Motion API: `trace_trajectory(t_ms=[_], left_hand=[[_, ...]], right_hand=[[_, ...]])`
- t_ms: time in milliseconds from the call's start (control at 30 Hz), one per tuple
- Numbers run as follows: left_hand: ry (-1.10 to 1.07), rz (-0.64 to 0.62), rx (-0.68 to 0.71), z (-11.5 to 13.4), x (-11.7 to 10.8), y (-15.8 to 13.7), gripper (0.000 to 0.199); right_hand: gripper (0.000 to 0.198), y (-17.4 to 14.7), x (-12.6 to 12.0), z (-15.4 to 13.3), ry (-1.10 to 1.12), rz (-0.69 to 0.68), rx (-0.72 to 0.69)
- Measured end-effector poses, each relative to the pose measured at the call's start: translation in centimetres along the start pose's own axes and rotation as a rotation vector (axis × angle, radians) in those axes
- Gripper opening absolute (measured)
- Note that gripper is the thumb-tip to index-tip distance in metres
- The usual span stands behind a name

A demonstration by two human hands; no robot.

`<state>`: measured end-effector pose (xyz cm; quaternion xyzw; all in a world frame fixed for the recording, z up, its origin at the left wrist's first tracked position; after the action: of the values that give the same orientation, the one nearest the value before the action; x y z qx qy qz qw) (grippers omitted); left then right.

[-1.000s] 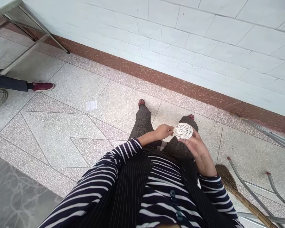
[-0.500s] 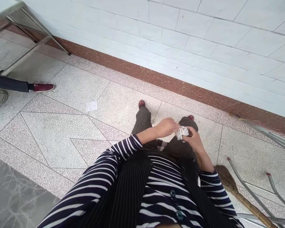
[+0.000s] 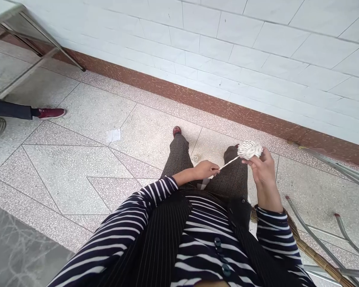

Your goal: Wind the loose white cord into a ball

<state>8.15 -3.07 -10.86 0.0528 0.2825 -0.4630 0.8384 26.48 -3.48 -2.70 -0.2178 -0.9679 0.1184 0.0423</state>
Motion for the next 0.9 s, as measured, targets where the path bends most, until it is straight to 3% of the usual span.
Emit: trace_trajectory(t_ms=[33,100,200,300,400,467,667,800,900], left_hand=[[0.052,0.002,0.039,0.9,-0.3,-0.2,0.027],[0.200,0.052,0.129,2.9,-1.8,-0.5,0.028],[0.424,0.144,0.248,5.2,-4.6,-0.6,0.029],[0.534,0.141,0.295,5.3,-6.1,-0.3,0.027],[0.466,0.140,0.248,3.9,-6.5,0.3,0.027],[0.345,0.150,0.182,2.7,-6.1,0.6,0.029],[0.029,0.165,-0.027,1.1,-3.6,-0.1,0.019],[0.039,0.138,-0.079,1.3,-3.7,-0.8,0.021],[0.019,0.105,-0.089,0.9,-3.7,-0.6,0.021]], right_hand=[[0.052,0.7,-0.2,0.1,-0.098,0.056,-0.028],[0.053,1.5,0.6,1.6,-0.202,0.044,-0.007],[0.050,0.6,2.6,4.8,-0.243,-0.134,0.099],[0.045,-1.9,4.5,6.9,-0.242,-0.349,0.217],[0.044,-4.4,5.5,7.2,-0.188,-0.519,0.298],[0.047,-5.2,5.7,6.7,-0.128,-0.560,0.319],[0.054,-5.3,6.3,4.8,-0.012,-0.506,0.297],[0.073,-6.0,7.5,3.9,-0.069,-0.555,0.230],[0.064,-6.3,7.8,3.4,-0.061,-0.569,0.185]])
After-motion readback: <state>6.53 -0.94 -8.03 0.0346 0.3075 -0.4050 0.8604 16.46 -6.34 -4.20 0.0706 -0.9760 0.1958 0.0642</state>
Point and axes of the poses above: each hand's wrist, its own y-axis towards the middle knuckle, its own x-axis out of the palm, z = x × y, the point moved 9 cm from there along y, towards the middle knuckle, and after that the axes turned 1 degree about x, right-handed, at the moved point
